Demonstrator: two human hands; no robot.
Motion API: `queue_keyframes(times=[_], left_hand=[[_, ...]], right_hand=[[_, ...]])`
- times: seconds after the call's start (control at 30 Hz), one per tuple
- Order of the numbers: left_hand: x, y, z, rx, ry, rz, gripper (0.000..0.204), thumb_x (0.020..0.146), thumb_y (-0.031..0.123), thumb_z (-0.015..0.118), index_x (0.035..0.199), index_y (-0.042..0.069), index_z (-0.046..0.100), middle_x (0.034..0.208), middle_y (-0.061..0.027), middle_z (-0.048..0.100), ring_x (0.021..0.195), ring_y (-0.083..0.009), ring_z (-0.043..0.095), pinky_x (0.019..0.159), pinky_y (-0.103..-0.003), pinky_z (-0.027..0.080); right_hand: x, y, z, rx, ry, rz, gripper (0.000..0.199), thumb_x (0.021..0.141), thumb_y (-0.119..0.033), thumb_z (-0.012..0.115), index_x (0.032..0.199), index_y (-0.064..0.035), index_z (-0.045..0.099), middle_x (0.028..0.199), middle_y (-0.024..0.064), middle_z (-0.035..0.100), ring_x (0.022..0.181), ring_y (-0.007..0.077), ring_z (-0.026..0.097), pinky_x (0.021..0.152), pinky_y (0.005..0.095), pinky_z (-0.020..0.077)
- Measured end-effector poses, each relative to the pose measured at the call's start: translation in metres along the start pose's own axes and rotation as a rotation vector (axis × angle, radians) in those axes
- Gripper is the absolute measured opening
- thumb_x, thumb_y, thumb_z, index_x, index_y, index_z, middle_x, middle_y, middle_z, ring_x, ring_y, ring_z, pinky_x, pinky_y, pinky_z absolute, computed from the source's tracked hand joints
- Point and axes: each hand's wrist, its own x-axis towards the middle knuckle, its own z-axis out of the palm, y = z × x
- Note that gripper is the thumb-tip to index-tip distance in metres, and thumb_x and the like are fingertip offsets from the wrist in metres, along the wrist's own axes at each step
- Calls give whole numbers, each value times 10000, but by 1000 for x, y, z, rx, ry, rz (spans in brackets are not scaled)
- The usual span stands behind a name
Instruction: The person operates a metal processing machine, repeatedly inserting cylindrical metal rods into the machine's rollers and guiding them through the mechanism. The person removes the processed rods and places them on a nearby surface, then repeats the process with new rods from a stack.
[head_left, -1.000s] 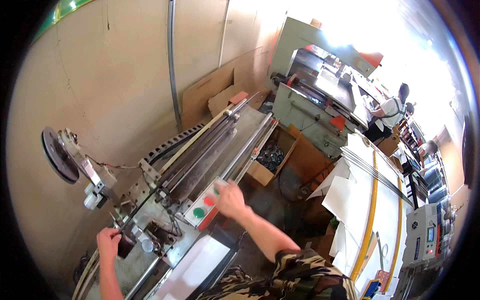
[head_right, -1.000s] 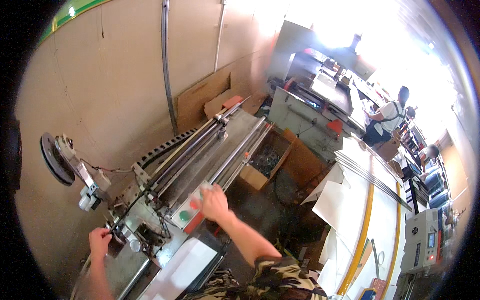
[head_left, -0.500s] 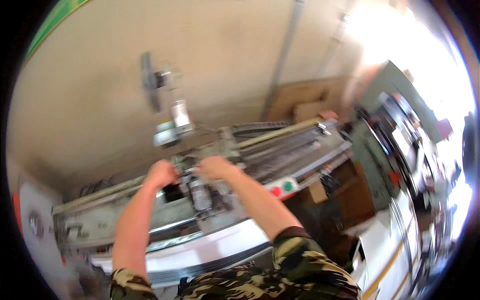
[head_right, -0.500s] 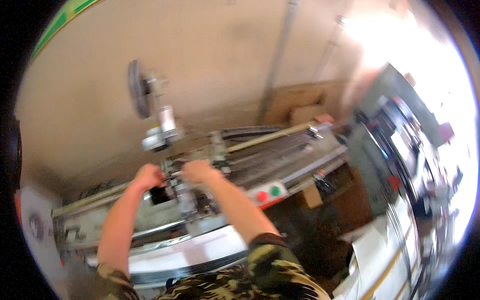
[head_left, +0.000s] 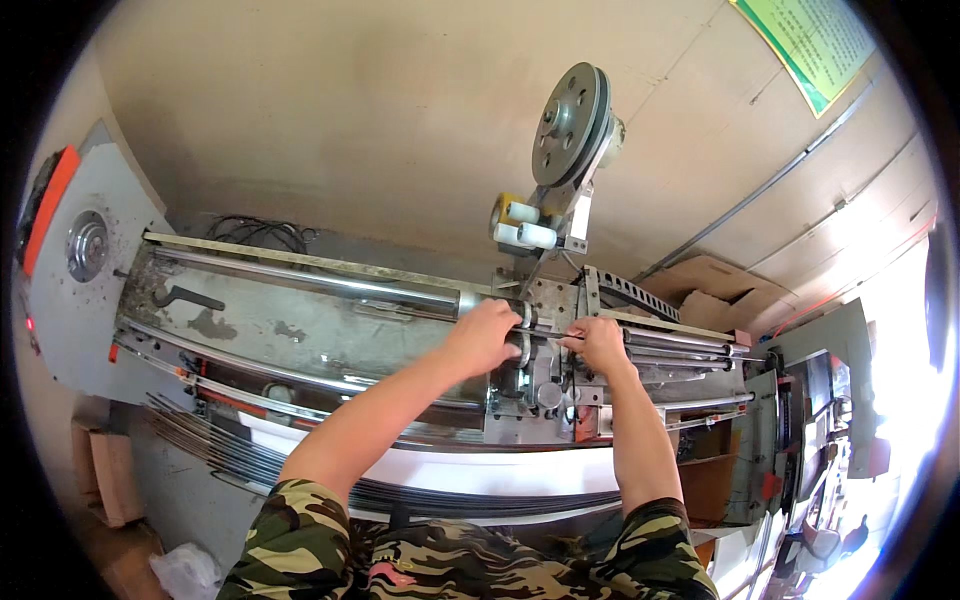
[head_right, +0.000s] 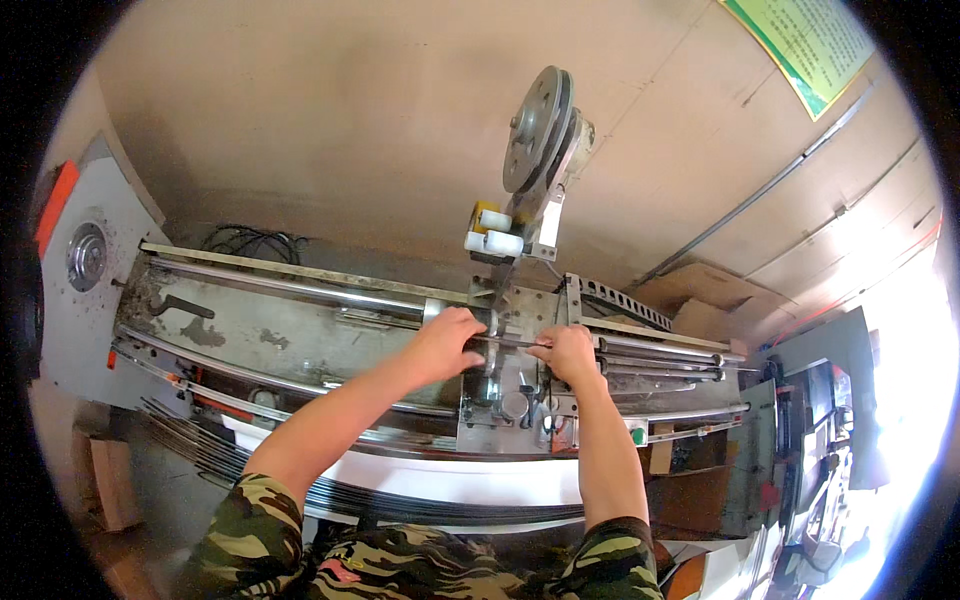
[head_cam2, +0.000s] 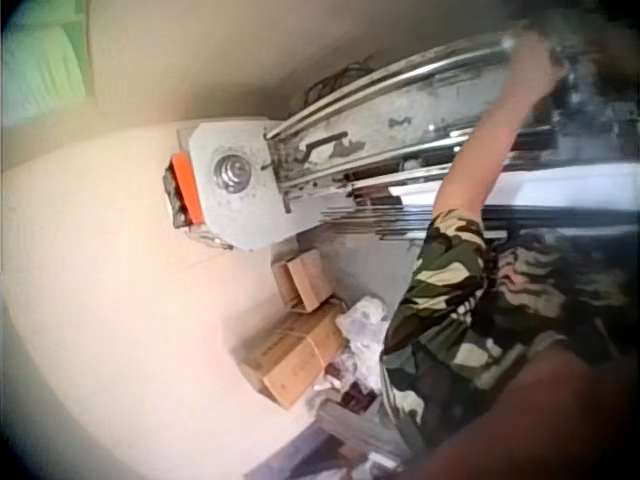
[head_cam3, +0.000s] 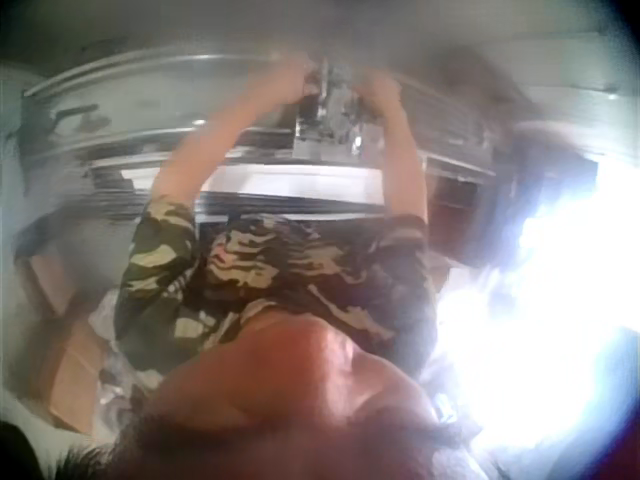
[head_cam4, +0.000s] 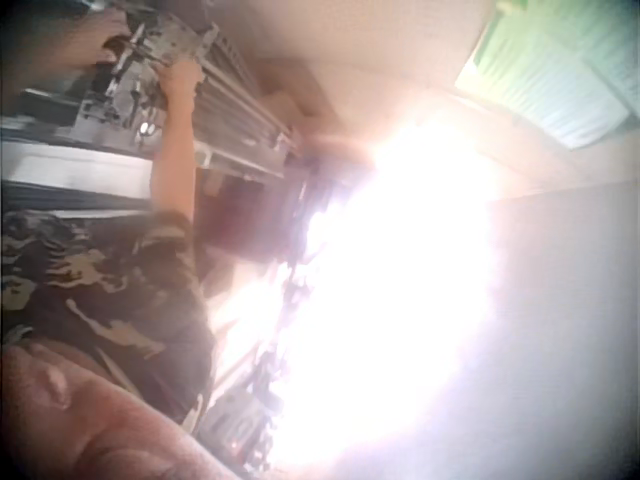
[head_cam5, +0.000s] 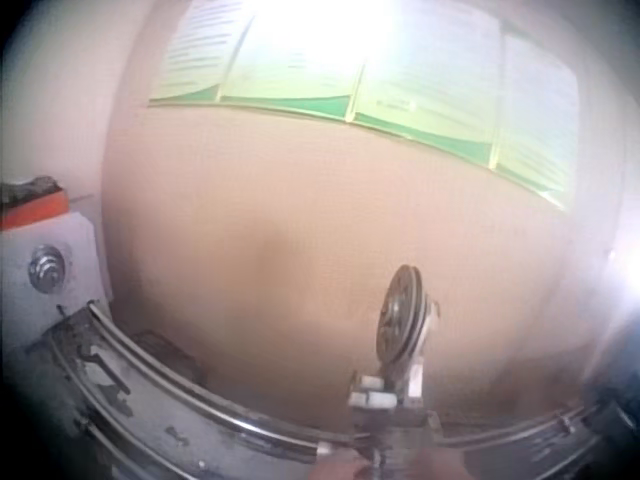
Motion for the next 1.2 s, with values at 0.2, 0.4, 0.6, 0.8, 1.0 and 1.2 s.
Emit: queue_keyframes(times=[0.2, 0.4, 0.6, 0.8, 1.0, 1.2], left_hand=[[-31, 22, -36, 317, 77, 70, 745, 630, 263, 884, 1250, 1, 563, 1198, -127, 529, 1170, -321, 508, 1003, -434, 417], [-2, 106, 48, 710, 213, -7, 596, 640, 128, 797, 1183, 50, 563, 1164, -108, 514, 1158, -303, 497, 988, -417, 404], [22, 141, 77, 854, 250, -84, 401, 773, 45, 622, 1168, 88, 567, 1161, -89, 527, 1131, -291, 512, 1001, -419, 422], [12, 220, 70, 924, 315, -165, 392, 796, 62, 595, 1183, 122, 571, 1176, -78, 538, 1139, -291, 513, 992, -410, 437], [-60, 205, -80, 843, 353, -154, 411, 777, 61, 615, 1181, 119, 567, 1178, -81, 536, 1138, -283, 518, 1013, -403, 434], [-138, 171, -182, 772, 377, -253, 418, 771, 47, 631, 1179, 108, 564, 1192, -94, 528, 1180, -309, 502, 1055, -423, 409]], right_hand=[[13, -50, 3, -44, 32, -116, 234, 690, -294, 845, 784, -126, 712, 799, 51, 712, 841, 236, 679, 1100, 428, 363], [-22, 32, -22, 145, 333, -463, 194, 653, -154, 811, 740, -110, 644, 734, 42, 630, 802, 242, 646, 1097, 466, 345], [-81, 71, -18, 390, 539, -468, 323, 745, -135, 760, 1052, -74, 681, 1176, 122, 666, 1166, 274, 593, 1119, 525, 308], [-223, 157, -82, 449, 335, -539, 435, 758, -164, 780, 1155, -48, 646, 1283, 146, 612, 1244, 304, 543, 1127, 524, 300], [-260, 38, -155, 275, 168, -576, 401, 778, -191, 766, 1136, -69, 634, 1275, 133, 591, 1260, 310, 514, 1113, 534, 306], [-286, -99, -187, 209, 91, -614, 427, 757, -173, 785, 1143, -60, 642, 1306, 175, 579, 1264, 345, 516, 1102, 537, 320]])
